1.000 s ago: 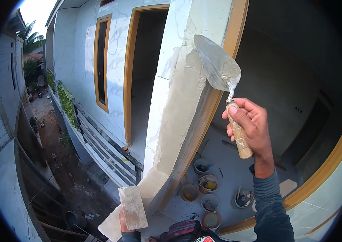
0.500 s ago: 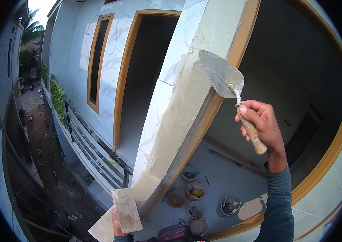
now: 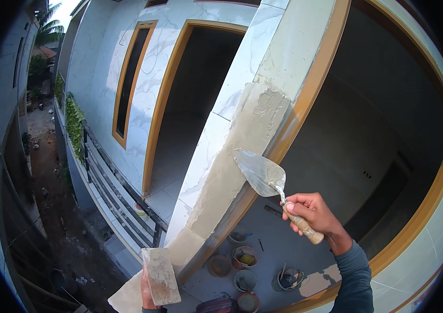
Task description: The person touches a wall ledge by hand, then applies plaster from a wooden board onto the wall and smooths it using a trowel.
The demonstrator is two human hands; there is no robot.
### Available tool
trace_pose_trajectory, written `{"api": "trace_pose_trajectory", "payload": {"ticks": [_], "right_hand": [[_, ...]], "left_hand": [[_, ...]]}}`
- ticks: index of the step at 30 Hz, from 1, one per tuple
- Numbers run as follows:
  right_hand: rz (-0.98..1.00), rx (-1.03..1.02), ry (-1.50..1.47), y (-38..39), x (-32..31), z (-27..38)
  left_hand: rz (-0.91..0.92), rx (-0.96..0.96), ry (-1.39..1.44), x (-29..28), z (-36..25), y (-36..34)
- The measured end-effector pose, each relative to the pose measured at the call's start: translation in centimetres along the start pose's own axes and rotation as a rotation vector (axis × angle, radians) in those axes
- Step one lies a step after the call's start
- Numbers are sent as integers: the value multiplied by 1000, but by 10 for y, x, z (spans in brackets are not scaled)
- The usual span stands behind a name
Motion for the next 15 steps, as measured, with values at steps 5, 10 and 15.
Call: {"api": "trace_pose_trajectory", "payload": {"ticks": [5, 10, 15], "right_hand": [[-117, -163, 146, 7, -20, 42], [-279, -413, 29, 3, -60, 102], [-89, -301, -203, -6, -40, 67]], "left_hand": [[-51, -10, -32, 6, -1, 2], [-67, 21, -57, 10, -3, 4], [-15, 86, -136, 5, -4, 8]]}}
Point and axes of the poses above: each hand's wrist, its own y-axis away from the middle knuckle, its own x-axis out of the palm, z = x × y, the point moved 6 cm from there along -y, towards the middle knuckle, and after that the axes turned 2 degrees about x, right-handed, at the moved point
